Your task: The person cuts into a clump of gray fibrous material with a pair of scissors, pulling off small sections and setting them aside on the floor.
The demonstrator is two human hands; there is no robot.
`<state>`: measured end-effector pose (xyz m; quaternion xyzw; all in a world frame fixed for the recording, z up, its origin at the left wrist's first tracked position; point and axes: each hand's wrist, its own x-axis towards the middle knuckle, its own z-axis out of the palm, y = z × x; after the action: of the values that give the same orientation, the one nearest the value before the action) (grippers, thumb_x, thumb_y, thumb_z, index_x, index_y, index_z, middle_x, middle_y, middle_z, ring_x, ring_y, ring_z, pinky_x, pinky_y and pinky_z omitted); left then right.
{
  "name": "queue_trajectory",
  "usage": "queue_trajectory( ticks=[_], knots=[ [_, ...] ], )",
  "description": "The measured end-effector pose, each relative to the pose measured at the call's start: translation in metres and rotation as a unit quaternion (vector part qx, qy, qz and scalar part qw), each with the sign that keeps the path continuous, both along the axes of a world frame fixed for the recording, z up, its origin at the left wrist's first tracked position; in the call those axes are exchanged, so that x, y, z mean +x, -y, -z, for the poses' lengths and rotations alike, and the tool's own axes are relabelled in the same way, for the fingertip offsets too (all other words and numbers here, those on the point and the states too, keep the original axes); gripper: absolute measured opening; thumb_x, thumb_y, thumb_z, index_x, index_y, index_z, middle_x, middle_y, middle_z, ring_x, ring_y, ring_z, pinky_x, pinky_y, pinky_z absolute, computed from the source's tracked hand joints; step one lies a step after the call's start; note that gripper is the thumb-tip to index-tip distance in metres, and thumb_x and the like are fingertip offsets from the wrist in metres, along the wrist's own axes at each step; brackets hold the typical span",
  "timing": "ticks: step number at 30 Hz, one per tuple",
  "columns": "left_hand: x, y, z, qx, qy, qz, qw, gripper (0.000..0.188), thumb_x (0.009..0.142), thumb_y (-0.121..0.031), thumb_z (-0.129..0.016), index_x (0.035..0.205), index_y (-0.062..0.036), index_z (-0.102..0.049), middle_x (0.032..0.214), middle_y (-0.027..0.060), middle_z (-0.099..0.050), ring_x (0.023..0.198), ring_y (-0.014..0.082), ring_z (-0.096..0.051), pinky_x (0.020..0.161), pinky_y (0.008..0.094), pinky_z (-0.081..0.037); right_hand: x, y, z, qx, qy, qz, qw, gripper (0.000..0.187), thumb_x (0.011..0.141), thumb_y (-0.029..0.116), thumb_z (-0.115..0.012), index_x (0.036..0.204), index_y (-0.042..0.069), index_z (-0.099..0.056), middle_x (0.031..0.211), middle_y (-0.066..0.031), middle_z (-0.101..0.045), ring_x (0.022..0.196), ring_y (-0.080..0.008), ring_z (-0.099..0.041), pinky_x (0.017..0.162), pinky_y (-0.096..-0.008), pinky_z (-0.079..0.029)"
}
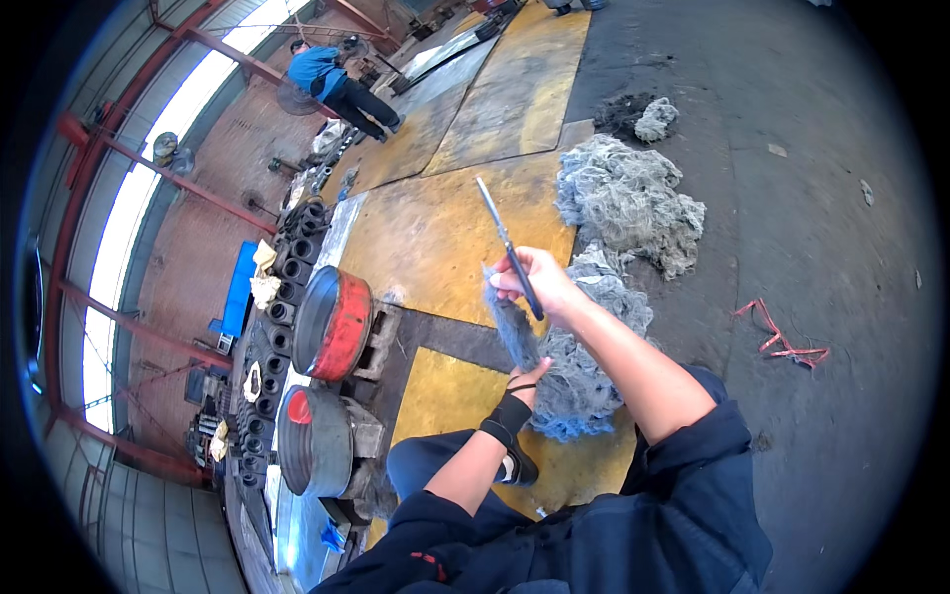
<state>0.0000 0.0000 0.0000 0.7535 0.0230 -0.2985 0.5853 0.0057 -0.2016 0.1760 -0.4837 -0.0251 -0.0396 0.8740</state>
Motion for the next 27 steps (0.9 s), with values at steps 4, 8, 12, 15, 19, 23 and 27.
queue_trajectory(
  ticks=[4, 8, 12, 15, 19, 23, 27],
  knots=[
    [-0.001, -0.032, -0.034, -0.174, -0.084, -0.185, 0.964, 0.046, 0.082, -0.031, -0.064, 0.117, -0.0033, -0.052, 0.115, 0.0096, -0.058, 0.109, 0.0248, -0.053, 0.090, 0.0411, -0.042, 0.001, -0.011, -0.002, -0.019, -0.016, 0.038, 0.999, 0.019, 0.074, 0.008, -0.069, 0.086, 0.002, -0.056, 0.073, -0.0035, -0.059, 0.060, -0.0084, -0.054, 0.056, -0.0205, -0.043],
    [0.032, -0.089, -0.076, -0.357, -0.053, -0.125, 0.924, 0.039, 0.088, -0.015, -0.033, 0.119, 0.0003, -0.051, 0.117, 0.0166, -0.056, 0.105, 0.0326, -0.055, 0.092, 0.0486, -0.044, 0.007, -0.020, 0.007, -0.064, -0.044, 0.073, 0.994, 0.022, 0.075, 0.012, -0.070, 0.088, 0.003, -0.054, 0.074, -0.0032, -0.059, 0.062, -0.0086, -0.054, 0.054, -0.0202, -0.042],
    [0.035, -0.078, -0.157, -0.392, 0.003, -0.155, 0.907, 0.039, 0.087, -0.012, -0.034, 0.121, -0.0028, -0.049, 0.122, 0.0156, -0.053, 0.109, 0.0330, -0.053, 0.091, 0.0495, -0.045, 0.007, -0.018, 0.016, -0.118, -0.071, 0.061, 0.989, 0.030, 0.075, 0.020, -0.071, 0.090, 0.000, -0.055, 0.076, -0.0050, -0.059, 0.066, -0.0105, -0.055, 0.061, -0.0251, -0.047],
    [0.042, -0.083, -0.192, -0.443, 0.005, -0.158, 0.882, 0.036, 0.090, -0.012, -0.035, 0.121, -0.0044, -0.050, 0.122, 0.0143, -0.054, 0.108, 0.0319, -0.054, 0.089, 0.0488, -0.046, 0.002, -0.031, 0.013, -0.123, -0.116, 0.030, 0.985, 0.037, 0.075, 0.029, -0.072, 0.090, -0.001, -0.055, 0.079, -0.0061, -0.060, 0.065, -0.0113, -0.054, 0.061, -0.0267, -0.047],
    [0.053, -0.077, -0.223, -0.470, 0.001, -0.147, 0.871, 0.034, 0.093, -0.020, -0.035, 0.118, -0.0034, -0.051, 0.118, 0.0154, -0.056, 0.104, 0.0323, -0.055, 0.088, 0.0491, -0.047, 0.004, -0.032, 0.023, -0.095, -0.132, -0.029, 0.986, 0.054, 0.074, 0.043, -0.071, 0.100, -0.001, -0.054, 0.098, -0.0104, -0.062, 0.088, -0.0156, -0.060, 0.063, -0.0304, -0.048],
    [0.059, -0.067, -0.247, -0.443, 0.008, -0.102, 0.891, 0.035, 0.094, -0.021, -0.033, 0.118, -0.0030, -0.052, 0.118, 0.0152, -0.055, 0.108, 0.0314, -0.053, 0.090, 0.0467, -0.045, 0.009, -0.034, 0.021, -0.088, -0.115, -0.057, 0.988, 0.067, 0.073, 0.060, -0.064, 0.102, 0.001, -0.053, 0.106, -0.0087, -0.061, 0.104, -0.0179, -0.055, 0.066, -0.0287, -0.045],
    [0.047, -0.048, -0.264, -0.482, -0.038, -0.069, 0.873, 0.035, 0.094, -0.020, -0.032, 0.118, -0.0040, -0.052, 0.118, 0.0131, -0.056, 0.104, 0.0302, -0.055, 0.088, 0.0470, -0.046, 0.006, -0.040, 0.011, -0.001, -0.170, -0.126, 0.977, 0.070, 0.074, 0.067, -0.056, 0.101, 0.002, -0.054, 0.105, -0.0071, -0.061, 0.101, -0.0144, -0.056, 0.060, -0.0239, -0.041]
  ],
)
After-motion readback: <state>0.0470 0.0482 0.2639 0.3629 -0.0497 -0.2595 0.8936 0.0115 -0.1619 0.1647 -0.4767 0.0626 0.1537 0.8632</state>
